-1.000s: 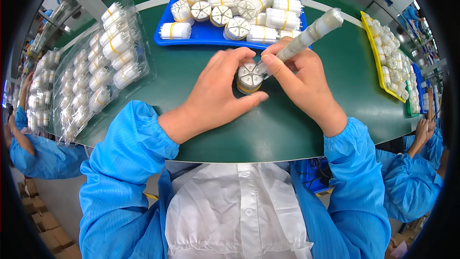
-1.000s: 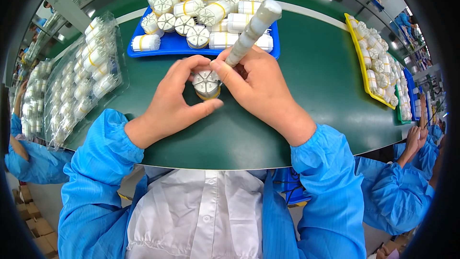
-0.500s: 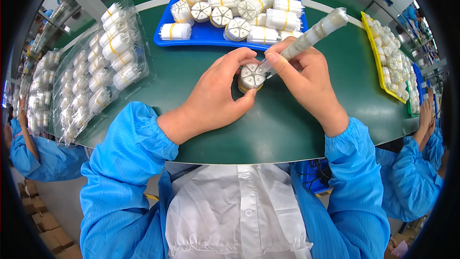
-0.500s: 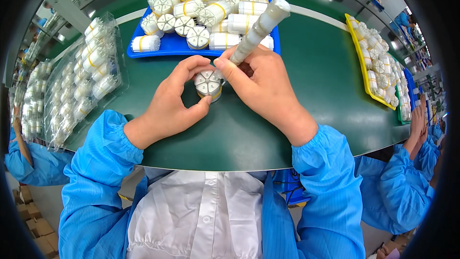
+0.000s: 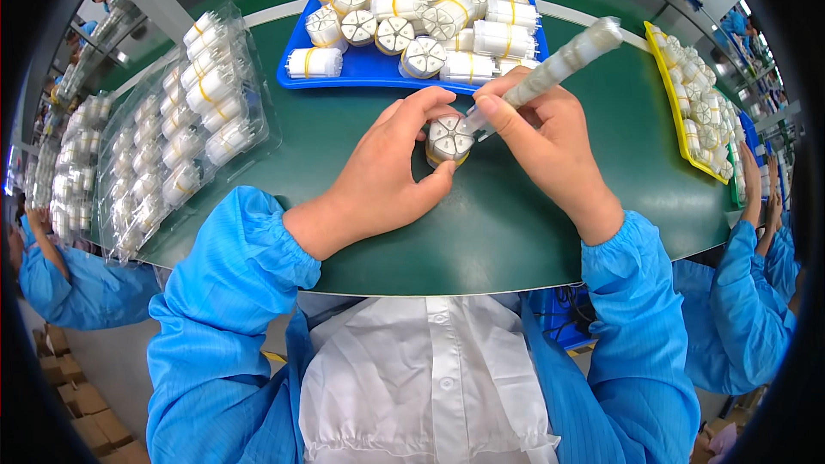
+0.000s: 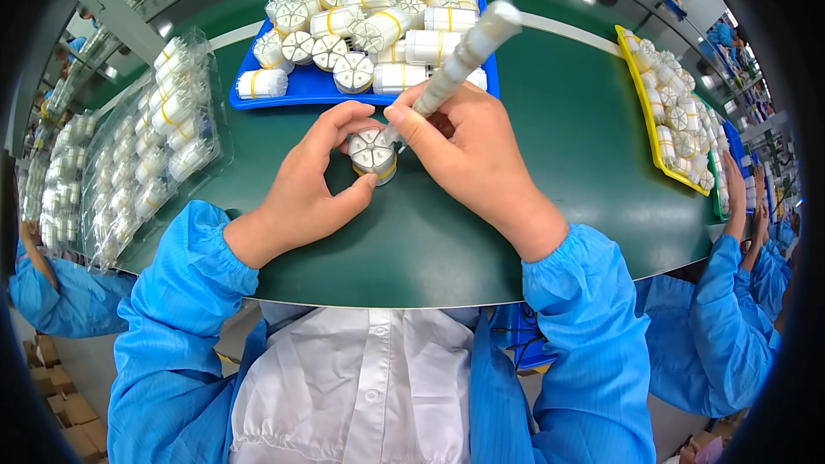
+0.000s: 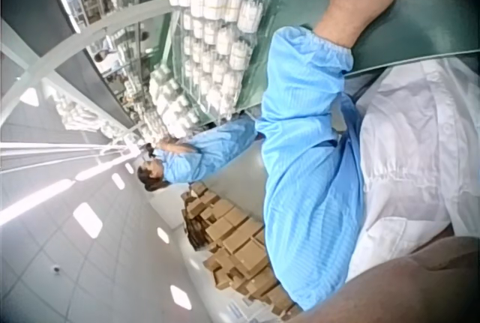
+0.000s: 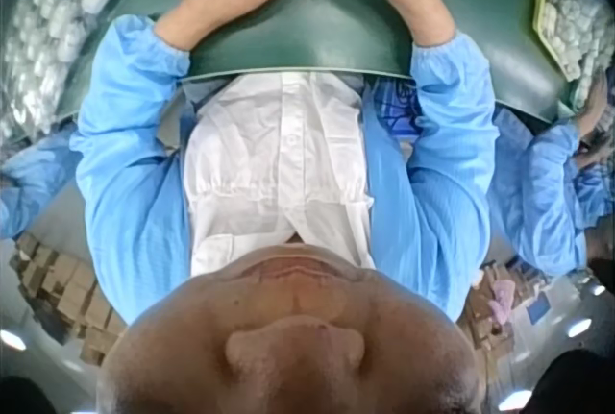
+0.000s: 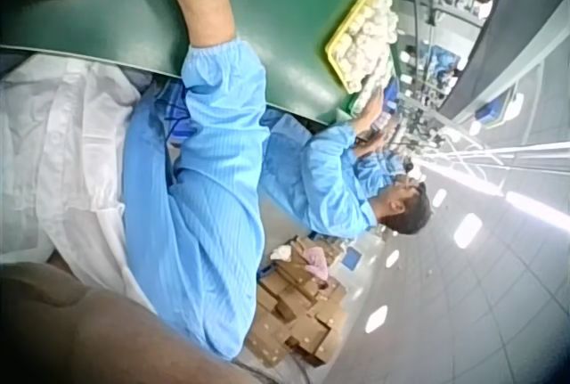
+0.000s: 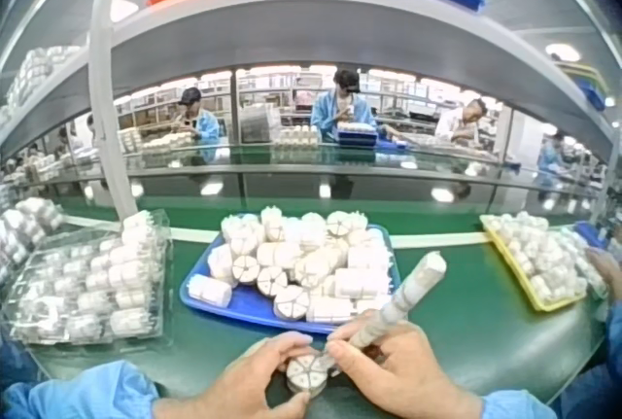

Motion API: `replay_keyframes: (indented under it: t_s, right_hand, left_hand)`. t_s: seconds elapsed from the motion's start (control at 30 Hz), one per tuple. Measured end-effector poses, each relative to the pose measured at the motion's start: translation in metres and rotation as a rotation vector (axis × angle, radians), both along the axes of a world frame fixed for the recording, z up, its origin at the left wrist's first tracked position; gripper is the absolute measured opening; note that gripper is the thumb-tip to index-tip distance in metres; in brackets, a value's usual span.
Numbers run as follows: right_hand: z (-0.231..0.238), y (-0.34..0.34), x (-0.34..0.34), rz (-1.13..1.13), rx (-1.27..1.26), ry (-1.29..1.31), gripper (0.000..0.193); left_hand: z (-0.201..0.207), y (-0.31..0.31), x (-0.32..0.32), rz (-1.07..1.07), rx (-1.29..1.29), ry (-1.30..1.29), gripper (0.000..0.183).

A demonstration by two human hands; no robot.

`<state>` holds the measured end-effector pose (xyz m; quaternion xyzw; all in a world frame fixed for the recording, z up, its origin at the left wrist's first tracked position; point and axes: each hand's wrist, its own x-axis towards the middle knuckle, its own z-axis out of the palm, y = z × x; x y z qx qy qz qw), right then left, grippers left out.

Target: The person repeatedly picks up small white cylindrical objects from a blue tray and uses a clear plastic tube to press or fit a component onto the top of each cylinder. After processing each item, the person places it into a clear plastic packaging tray on the table. The task is performed in a repetitive, one-at-a-time manner throughout the clip.

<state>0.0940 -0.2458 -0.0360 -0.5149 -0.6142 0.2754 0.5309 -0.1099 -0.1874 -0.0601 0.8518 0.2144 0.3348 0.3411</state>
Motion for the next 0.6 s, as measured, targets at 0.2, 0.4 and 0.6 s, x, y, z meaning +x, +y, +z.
replay_keyframes:
  t_s: [0.2, 0.4, 0.6]
  right_hand:
    - [0.002, -0.001, -0.003, 0.007, -0.009, -0.102, 0.017]
    - [0.007, -0.001, 0.003, -0.055, 0.043, 0.084, 0.019]
    - [-0.001, 0.004, 0.013, -0.126, 0.075, -0.015, 0.020]
  left_hand:
    - [0.001, 0.002, 0.001, 0.006, 0.071, 0.046, 0.058]
    - [0.005, 0.001, -0.013, 0.171, 0.273, 0.078, 0.053]
    - [0.013, 0.025, -0.043, 0.525, 0.431, 0.259, 0.050]
